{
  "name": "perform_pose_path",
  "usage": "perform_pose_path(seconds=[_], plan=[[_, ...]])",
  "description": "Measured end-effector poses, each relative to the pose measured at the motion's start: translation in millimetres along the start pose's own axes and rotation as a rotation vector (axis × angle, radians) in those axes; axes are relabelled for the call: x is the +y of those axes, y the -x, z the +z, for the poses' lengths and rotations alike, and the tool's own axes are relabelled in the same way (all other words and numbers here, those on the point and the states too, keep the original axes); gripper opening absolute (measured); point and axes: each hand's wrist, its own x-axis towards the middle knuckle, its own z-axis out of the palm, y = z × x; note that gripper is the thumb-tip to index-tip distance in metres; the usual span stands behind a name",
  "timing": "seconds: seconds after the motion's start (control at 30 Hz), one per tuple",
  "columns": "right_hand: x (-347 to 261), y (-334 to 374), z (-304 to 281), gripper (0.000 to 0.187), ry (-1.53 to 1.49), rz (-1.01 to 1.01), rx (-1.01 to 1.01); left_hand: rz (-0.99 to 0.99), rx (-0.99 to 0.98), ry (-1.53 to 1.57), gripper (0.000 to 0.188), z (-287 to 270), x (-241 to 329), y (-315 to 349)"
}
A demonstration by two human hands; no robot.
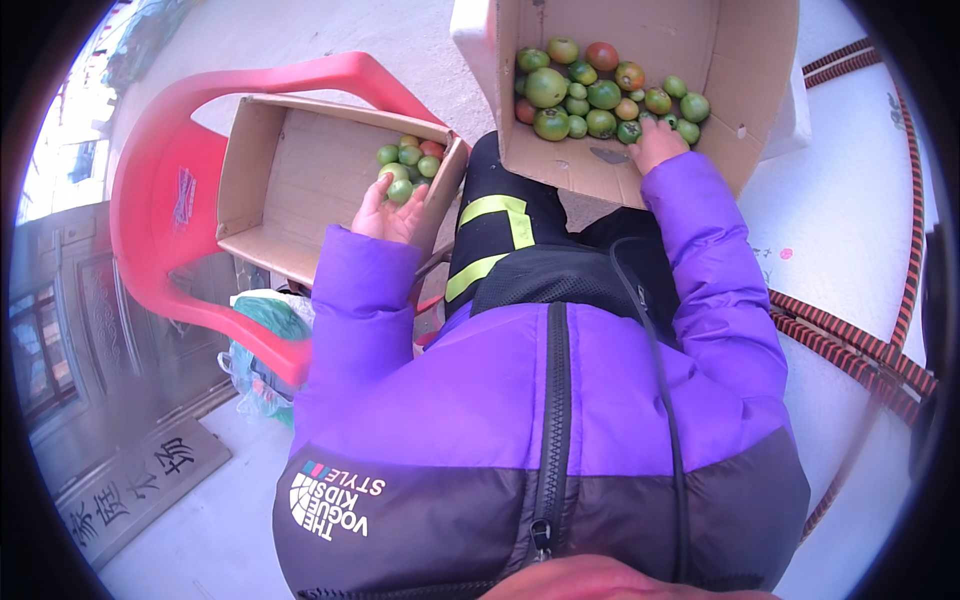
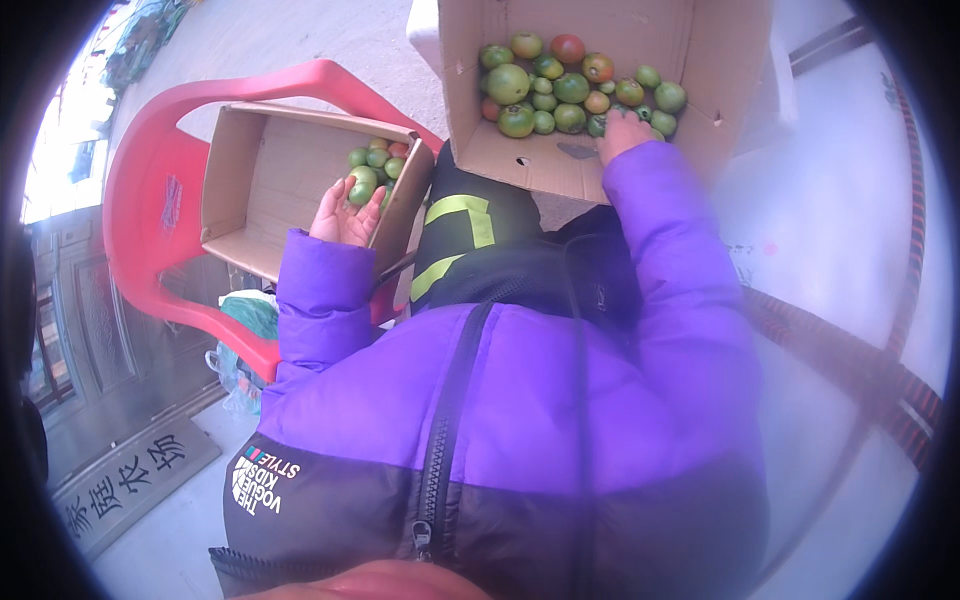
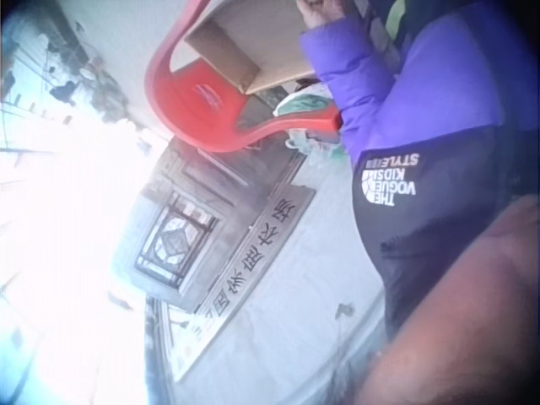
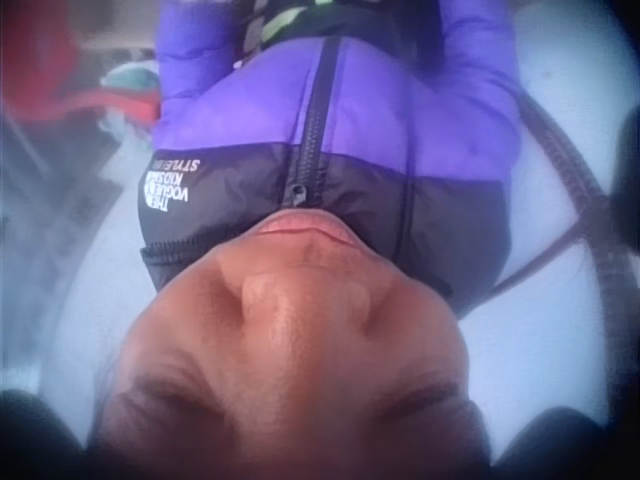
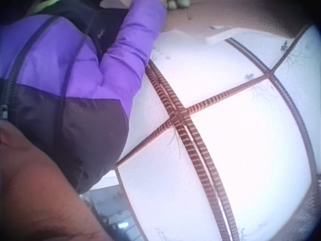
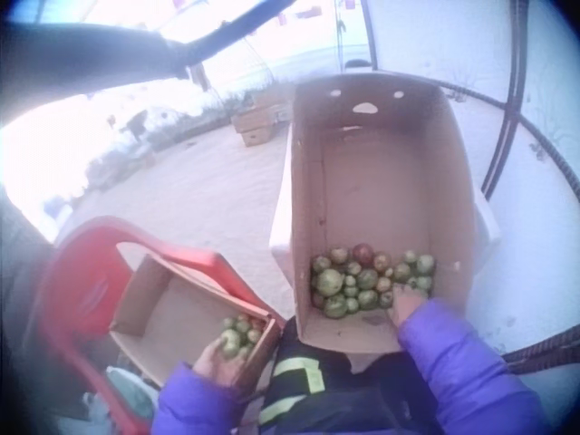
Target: The person sits with two cardboard boxes on their lap and transfers green tomatoes from one box to the other by hand. They occasionally pause to handle a smartphone placed on the chair beside them.
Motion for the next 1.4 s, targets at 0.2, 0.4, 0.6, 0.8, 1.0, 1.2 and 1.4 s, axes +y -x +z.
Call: perform_pose_path(seconds=[0.2,0.4,0.6,0.8,1.0,1.2,1.4], plan=[[20,-18,41,0.04,0.109,0.016,-0.01,0.102,0.343,0.028,0.059,-27,13,-8],[6,-8,10,0.042,-0.077,0.046,0.04,0.062,0.098,-0.122,0.056,-14,-1,0],[-83,63,-38,0.039,-1.024,-0.398,-0.073,-0.13,-0.257,-0.285,0.055,36,-36,8],[-72,39,-38,0.044,-0.507,-0.349,0.058,-0.243,-0.449,-0.018,0.052,36,-35,11],[41,-10,10,0.039,0.081,0.226,-0.01,0.016,0.077,0.043,0.056,-16,9,2],[62,-39,53,0.05,0.002,0.314,-0.021,-0.023,0.183,0.026,0.055,-29,6,-5],[25,-2,-3,0.054,-0.122,0.134,0.004,-0.02,-0.075,-0.161,0.05,-2,-11,6]])
